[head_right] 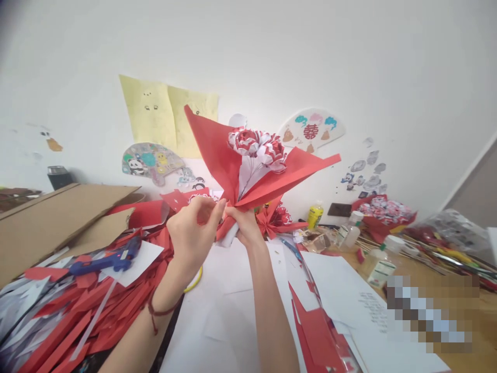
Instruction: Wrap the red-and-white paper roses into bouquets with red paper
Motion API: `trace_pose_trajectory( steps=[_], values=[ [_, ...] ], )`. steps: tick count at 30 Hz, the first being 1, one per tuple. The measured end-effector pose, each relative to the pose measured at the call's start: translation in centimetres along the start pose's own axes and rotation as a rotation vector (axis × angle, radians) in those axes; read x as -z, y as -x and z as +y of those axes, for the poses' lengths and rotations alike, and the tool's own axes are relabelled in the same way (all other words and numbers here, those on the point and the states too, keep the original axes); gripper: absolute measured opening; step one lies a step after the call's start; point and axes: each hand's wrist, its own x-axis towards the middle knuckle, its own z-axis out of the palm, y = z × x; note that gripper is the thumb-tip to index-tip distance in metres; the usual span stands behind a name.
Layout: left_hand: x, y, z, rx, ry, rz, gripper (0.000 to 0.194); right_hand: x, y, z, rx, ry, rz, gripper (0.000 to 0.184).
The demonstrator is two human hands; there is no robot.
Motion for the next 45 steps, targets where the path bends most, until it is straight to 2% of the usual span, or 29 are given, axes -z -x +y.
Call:
trace_pose_trajectory(
  steps=[2, 4, 9, 11, 13, 18, 21, 23, 25, 27, 29, 34, 36, 41, 45],
  values=[
    [-0.1, -0.4, -0.5, 0.057, 0.044, -0.106, 0.03, -0.7, -3.5, 1.8, 0.043, -0.068, -0.02, 0.035],
    [-0.6, -0.6, -1.0, 0.102, 0.113, -0.163, 0.028, -0.7, -4.5, 2.8, 0.06, -0.1, -0.067, 0.04],
    [-1.7, -0.8, -2.5, 0.235, 0.439, -0.26, 0.026, -0.4, -3.2, 2.9, 0.029, -0.094, -0.17, 0.037],
    [-1.9, -0.8, -3.0, 0.303, 0.592, -0.305, 0.028, -0.6, -3.0, 2.8, 0.008, -0.099, -0.171, 0.039],
    [-2.2, -0.8, -3.2, 0.333, 0.654, -0.311, 0.028, -0.8, -3.1, 2.8, 0.005, -0.122, -0.16, 0.039],
    [-2.7, -0.3, -3.0, 0.252, 0.577, -0.219, 0.026, -1.1, -3.6, 3.3, 0.058, -0.15, -0.121, 0.036],
    [-2.8, -0.2, -2.9, 0.226, 0.564, -0.214, 0.025, -0.7, -4.0, 3.8, 0.078, -0.15, -0.086, 0.037],
    [-2.6, -0.4, -2.8, 0.202, 0.475, -0.213, 0.026, -0.4, -4.3, 4.1, 0.075, -0.134, -0.062, 0.038],
    [-2.1, -0.6, -2.7, 0.188, 0.333, -0.164, 0.027, 0.0, -4.4, 4.3, 0.074, -0.105, -0.052, 0.04],
    [-1.6, -0.9, -2.6, 0.191, 0.22, -0.086, 0.027, 0.2, -4.5, 4.5, 0.067, -0.065, -0.08, 0.043],
    [-1.3, -1.2, -2.6, 0.207, 0.211, -0.055, 0.026, 0.2, -4.4, 4.6, 0.057, -0.034, -0.112, 0.042],
    [-1.2, -1.5, -3.8, 0.33, 0.51, -0.188, 0.027, 0.0, -4.3, 4.9, 0.039, -0.029, -0.113, 0.034],
    [-1.3, -1.5, -4.3, 0.34, 0.535, -0.217, 0.029, -0.1, -4.3, 4.9, 0.042, -0.044, -0.1, 0.038],
    [-1.6, -1.4, -4.8, 0.279, 0.438, -0.294, 0.029, -0.1, -4.2, 4.5, 0.025, -0.065, -0.086, 0.042],
    [-2.0, -1.5, -5.4, 0.34, 0.639, -0.373, 0.033, -0.3, -4.0, 4.2, 0.03, -0.103, -0.107, 0.034]
  ],
)
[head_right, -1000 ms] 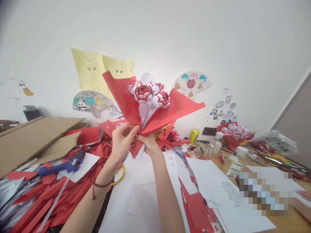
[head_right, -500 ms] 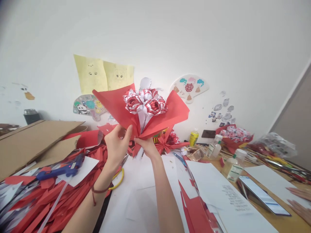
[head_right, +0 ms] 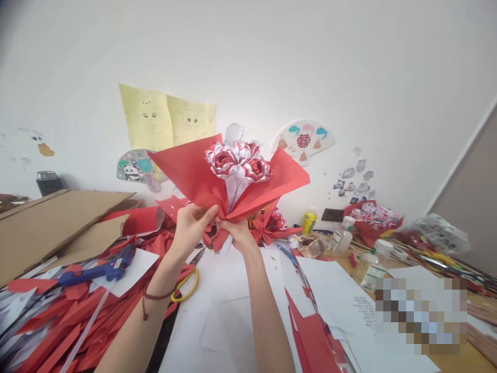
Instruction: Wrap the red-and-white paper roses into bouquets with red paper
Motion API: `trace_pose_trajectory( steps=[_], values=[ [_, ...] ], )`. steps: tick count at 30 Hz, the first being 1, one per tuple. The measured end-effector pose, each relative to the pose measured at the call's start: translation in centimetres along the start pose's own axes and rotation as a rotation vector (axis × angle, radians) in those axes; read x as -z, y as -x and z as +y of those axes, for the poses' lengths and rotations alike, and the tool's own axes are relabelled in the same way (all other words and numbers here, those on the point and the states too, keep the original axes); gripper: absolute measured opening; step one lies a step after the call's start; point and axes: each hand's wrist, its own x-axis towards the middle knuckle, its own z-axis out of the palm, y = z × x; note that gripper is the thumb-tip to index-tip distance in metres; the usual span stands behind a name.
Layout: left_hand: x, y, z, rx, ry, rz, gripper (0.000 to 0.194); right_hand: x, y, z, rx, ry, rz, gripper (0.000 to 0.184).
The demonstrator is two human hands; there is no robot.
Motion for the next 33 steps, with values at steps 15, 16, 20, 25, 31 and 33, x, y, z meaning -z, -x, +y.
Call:
trace_pose_trajectory(
  steps=[15, 16, 20, 25, 31, 33],
  values=[
    [0.3, -1.0, -3.2, 0.029, 0.011, -0.125, 0.037, 1.6, -0.5, 1.2, -0.067, 0.001, -0.029, 0.038],
    [0.4, -1.1, -3.4, 0.039, 0.014, -0.132, 0.037, 1.9, -0.7, 1.5, -0.074, 0.002, -0.033, 0.037],
    [0.5, -1.2, -3.2, 0.066, -0.057, -0.157, 0.036, 2.9, -1.1, 2.5, -0.081, 0.011, 0.004, 0.039],
    [1.1, -0.9, -1.5, -0.03, -0.269, -0.032, 0.038, 4.4, -1.4, 3.5, -0.065, 0.036, 0.025, 0.031],
    [1.0, -0.8, -2.0, -0.08, -0.29, 0.072, 0.042, 6.1, -1.5, 4.5, -0.076, 0.113, 0.022, 0.024],
    [0.9, -0.9, -2.5, -0.106, -0.342, 0.066, 0.044, 6.5, -1.6, 4.7, -0.069, 0.118, 0.031, 0.025]
  ],
)
